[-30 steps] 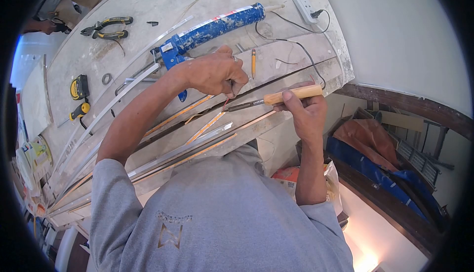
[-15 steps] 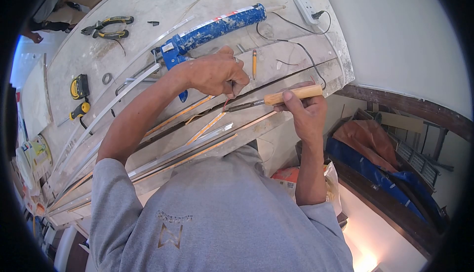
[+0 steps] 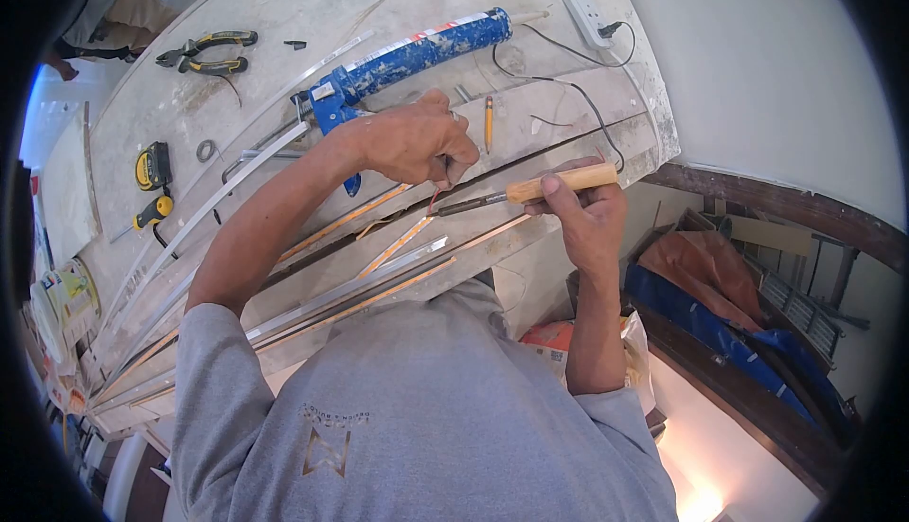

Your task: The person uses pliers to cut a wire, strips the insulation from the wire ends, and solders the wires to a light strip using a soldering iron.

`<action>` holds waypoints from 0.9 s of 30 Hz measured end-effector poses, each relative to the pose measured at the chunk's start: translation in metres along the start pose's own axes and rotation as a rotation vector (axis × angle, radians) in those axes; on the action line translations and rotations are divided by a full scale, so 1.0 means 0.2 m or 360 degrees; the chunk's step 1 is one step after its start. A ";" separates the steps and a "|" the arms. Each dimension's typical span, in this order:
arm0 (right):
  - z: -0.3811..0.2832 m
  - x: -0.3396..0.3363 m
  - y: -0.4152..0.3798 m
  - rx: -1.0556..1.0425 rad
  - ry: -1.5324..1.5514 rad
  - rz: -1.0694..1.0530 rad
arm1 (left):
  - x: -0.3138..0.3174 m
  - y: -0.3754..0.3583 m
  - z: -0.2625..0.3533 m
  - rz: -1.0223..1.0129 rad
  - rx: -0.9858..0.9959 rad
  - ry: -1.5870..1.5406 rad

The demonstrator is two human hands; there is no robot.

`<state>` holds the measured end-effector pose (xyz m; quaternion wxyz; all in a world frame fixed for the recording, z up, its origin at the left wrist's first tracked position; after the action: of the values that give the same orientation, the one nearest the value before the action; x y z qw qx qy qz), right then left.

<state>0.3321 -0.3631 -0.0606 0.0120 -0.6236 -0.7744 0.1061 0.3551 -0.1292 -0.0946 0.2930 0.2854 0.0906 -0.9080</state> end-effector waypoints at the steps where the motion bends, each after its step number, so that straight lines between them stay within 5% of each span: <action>1: 0.00 0.00 0.00 0.0010 0.0002 -0.0007 | 0.00 0.00 0.00 0.0001 0.0000 0.0001; 27: 0.00 0.00 0.01 0.0027 -0.0022 -0.0006 | 0.00 0.00 0.00 -0.0004 -0.0005 0.0001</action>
<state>0.3343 -0.3631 -0.0616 0.0123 -0.6213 -0.7747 0.1168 0.3549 -0.1294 -0.0939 0.2921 0.2853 0.0924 -0.9082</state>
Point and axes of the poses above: each hand's wrist, its own y-axis towards the middle knuckle, its own x-axis out of the palm, z = x × y, the point moved 4 cm from there along y, towards the middle knuckle, and after that the axes turned 1 degree about y, right-handed, at the moved point
